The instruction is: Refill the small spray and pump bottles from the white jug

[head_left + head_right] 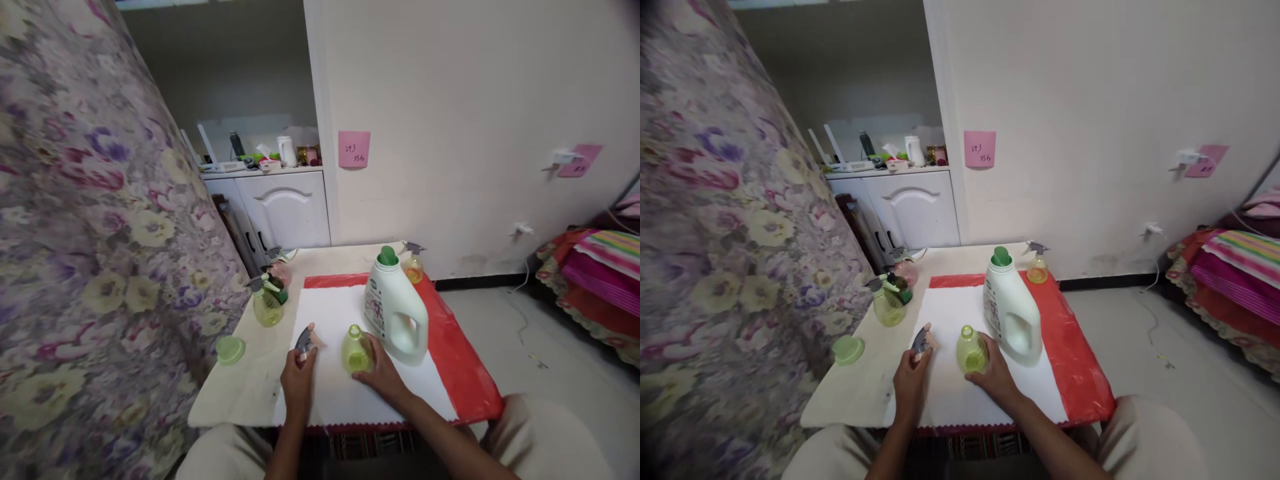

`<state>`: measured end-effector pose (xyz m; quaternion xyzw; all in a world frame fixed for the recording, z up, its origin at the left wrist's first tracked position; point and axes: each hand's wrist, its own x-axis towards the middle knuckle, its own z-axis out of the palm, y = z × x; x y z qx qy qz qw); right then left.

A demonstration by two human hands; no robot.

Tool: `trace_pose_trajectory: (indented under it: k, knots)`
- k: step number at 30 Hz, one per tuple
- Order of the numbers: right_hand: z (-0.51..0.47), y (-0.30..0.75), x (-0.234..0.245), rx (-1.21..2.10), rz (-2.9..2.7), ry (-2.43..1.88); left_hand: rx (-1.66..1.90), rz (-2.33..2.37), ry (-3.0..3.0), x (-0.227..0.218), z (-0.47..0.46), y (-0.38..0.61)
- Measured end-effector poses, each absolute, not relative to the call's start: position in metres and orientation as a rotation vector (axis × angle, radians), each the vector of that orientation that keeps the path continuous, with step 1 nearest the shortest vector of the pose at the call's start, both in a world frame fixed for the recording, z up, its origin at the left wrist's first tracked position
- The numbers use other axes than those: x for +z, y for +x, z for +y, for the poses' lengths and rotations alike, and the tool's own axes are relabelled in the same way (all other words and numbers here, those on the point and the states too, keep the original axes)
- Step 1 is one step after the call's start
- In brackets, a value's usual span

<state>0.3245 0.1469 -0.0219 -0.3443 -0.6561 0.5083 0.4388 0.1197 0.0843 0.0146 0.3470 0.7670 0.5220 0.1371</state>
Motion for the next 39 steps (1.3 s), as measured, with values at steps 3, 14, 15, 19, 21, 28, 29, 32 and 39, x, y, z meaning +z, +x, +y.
trace_pose_trajectory:
  k: [3, 14, 15, 19, 21, 28, 29, 32, 39]
  knots:
    - [0.144, 0.324, -0.022, 1.208, -1.646, -0.891, 1.451, 2.24, 1.008, 0.009, 0.083, 0.118]
    - [0.103, 0.365, 0.004, 1.034, -1.641, -0.977, 1.415, 2.241, 1.013, 0.003, 0.082, 0.112]
    - [0.1, 0.375, 0.013, 0.969, -1.634, -0.983, 1.421, 2.233, 1.015, 0.003, 0.082, 0.112]
    - [0.108, 0.415, 0.044, 0.683, -1.39, -1.069, 1.408, 2.251, 1.013, 0.007, 0.082, 0.114]
    - [0.121, 0.429, 0.053, 0.643, -1.223, -1.11, 1.382, 2.27, 1.013, 0.01, 0.082, 0.115]
    - [0.157, 0.428, 0.056, 0.9, -1.223, -1.123, 1.327, 2.332, 1.127, 0.009, 0.087, 0.113]
    - [0.16, 0.425, 0.057, 0.914, -1.24, -1.115, 1.324, 2.343, 1.127, 0.009, 0.088, 0.112]
    - [0.169, 0.421, 0.063, 0.963, -1.292, -1.121, 1.307, 2.367, 1.135, 0.007, 0.092, 0.108]
    - [0.187, 0.415, 0.074, 0.977, -1.365, -1.211, 1.264, 2.368, 1.212, 0.008, 0.085, 0.107]
